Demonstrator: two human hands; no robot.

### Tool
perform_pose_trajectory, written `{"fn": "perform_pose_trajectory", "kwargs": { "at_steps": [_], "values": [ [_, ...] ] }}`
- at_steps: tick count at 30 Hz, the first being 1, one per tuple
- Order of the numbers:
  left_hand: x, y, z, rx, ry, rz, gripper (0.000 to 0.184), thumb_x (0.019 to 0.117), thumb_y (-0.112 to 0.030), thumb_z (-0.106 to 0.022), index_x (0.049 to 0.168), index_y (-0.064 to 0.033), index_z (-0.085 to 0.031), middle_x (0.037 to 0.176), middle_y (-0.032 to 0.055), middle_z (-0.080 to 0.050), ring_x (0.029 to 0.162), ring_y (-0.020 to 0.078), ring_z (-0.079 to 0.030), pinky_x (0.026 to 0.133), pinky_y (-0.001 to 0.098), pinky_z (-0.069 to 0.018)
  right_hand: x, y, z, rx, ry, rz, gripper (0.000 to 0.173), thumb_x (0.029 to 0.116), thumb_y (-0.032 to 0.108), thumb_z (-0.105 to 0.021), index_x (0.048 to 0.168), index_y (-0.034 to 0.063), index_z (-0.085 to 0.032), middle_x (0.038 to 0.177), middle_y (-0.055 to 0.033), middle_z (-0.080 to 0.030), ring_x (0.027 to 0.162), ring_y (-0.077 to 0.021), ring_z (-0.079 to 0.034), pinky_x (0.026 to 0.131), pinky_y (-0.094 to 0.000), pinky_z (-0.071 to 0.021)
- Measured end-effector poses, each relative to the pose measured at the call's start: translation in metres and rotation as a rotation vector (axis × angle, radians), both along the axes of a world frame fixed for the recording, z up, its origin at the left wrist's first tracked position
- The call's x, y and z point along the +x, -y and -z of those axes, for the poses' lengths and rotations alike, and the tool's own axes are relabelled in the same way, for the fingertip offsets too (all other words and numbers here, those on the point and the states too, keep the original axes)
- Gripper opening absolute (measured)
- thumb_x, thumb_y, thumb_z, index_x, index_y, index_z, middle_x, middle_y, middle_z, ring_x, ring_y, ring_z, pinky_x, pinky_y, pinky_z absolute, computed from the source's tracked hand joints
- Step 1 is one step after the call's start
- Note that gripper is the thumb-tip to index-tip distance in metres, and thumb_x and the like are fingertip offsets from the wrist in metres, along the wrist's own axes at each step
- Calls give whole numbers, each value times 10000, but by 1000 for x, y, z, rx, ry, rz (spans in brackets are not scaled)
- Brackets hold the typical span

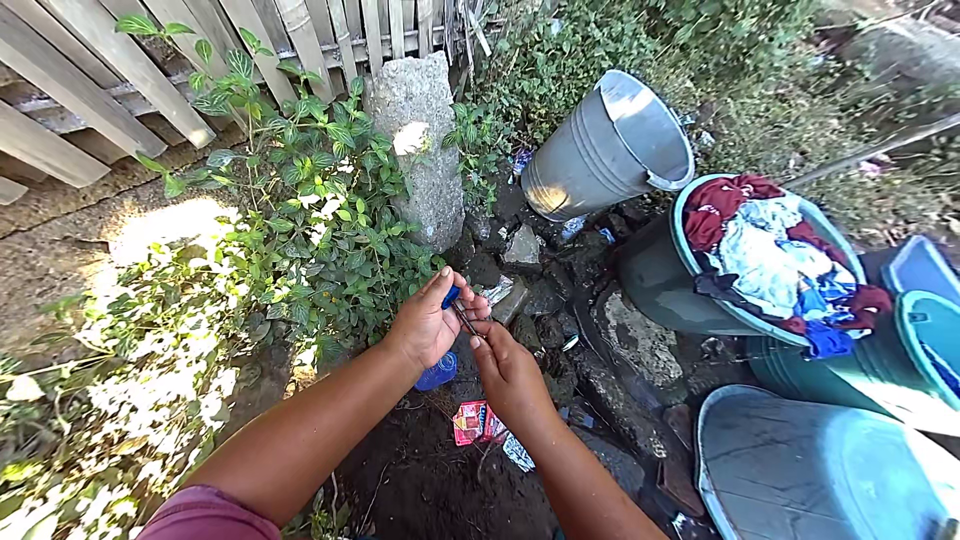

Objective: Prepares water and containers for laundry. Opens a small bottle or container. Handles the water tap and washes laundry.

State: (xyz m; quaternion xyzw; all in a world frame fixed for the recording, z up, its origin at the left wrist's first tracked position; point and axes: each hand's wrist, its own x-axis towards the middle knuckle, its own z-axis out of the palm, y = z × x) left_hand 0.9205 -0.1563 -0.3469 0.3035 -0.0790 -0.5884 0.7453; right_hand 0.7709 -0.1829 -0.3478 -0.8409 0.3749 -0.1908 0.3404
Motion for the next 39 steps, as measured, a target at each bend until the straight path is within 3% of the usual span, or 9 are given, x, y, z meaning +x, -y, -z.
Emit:
{"fn": "perform_pose_trajectory", "kwargs": {
  "at_steps": [3,6,10,15,18,23,29,32,39],
  "values": [
    [1,0,-3,42,-46,-11,433,1135,-335,-263,923,-85,-546,732,53,-616,757,234,-694,901,460,-591,1,-1,0,-14,24,4,343,1083,274,-417,1216,80,-668,882,-18,-671,720,-88,-610,684,-296,-527],
    [-1,0,-5,56,-77,-18,401,1134,-310,-300,905,-89,-544,736,47,-604,785,241,-694,926,473,-580,1,-3,0,-25,39,6,348,1086,286,-416,1200,80,-672,871,-15,-669,725,-83,-613,687,-291,-527],
    [-2,-1,-8,49,-99,0,410,1129,-316,-324,844,-101,-523,728,60,-616,792,263,-706,918,480,-584,2,-3,1,-65,42,4,356,1086,300,-417,1164,80,-686,828,-18,-661,694,-96,-608,661,-302,-524],
    [-2,-2,-9,34,-92,35,547,1110,-489,-254,794,-126,-513,675,51,-607,754,264,-703,883,477,-592,-1,-2,1,-109,83,-13,353,1089,289,-420,1136,76,-698,855,-13,-679,731,-63,-621,689,-256,-526],
    [-2,-2,-9,27,-104,39,597,1103,-519,-220,789,-119,-533,653,58,-616,732,268,-709,861,472,-600,-1,-2,2,-110,101,-25,354,1092,290,-422,1144,78,-701,885,-10,-693,757,-57,-634,710,-254,-535],
    [-4,-2,-10,17,-103,17,569,1118,-466,-233,757,-130,-518,626,36,-583,718,256,-690,899,501,-579,-1,-5,0,-137,111,-25,350,1093,272,-415,1162,83,-702,878,-10,-694,742,-52,-629,695,-244,-529],
    [-5,-3,-11,-8,-86,-18,565,1124,-438,-225,725,-147,-500,590,13,-553,667,233,-672,871,489,-586,-1,-6,-1,-149,132,-33,358,1092,255,-417,1206,80,-709,957,-27,-731,798,-55,-662,735,-244,-547],
    [-4,-5,-10,-52,51,-23,587,1130,-393,-181,710,-136,-502,594,14,-563,677,223,-678,865,466,-592,-1,-6,-4,-161,124,-41,360,1089,244,-426,1230,77,-712,1004,-35,-748,819,-57,-677,755,-246,-557],
    [-7,-7,7,-155,354,-94,530,1121,-261,-190,738,-133,-534,659,15,-637,748,216,-719,880,456,-601,4,-20,-14,-111,68,28,341,1077,244,-437,1184,92,-724,902,-18,-728,737,-56,-649,685,-253,-540]
  ]
}}
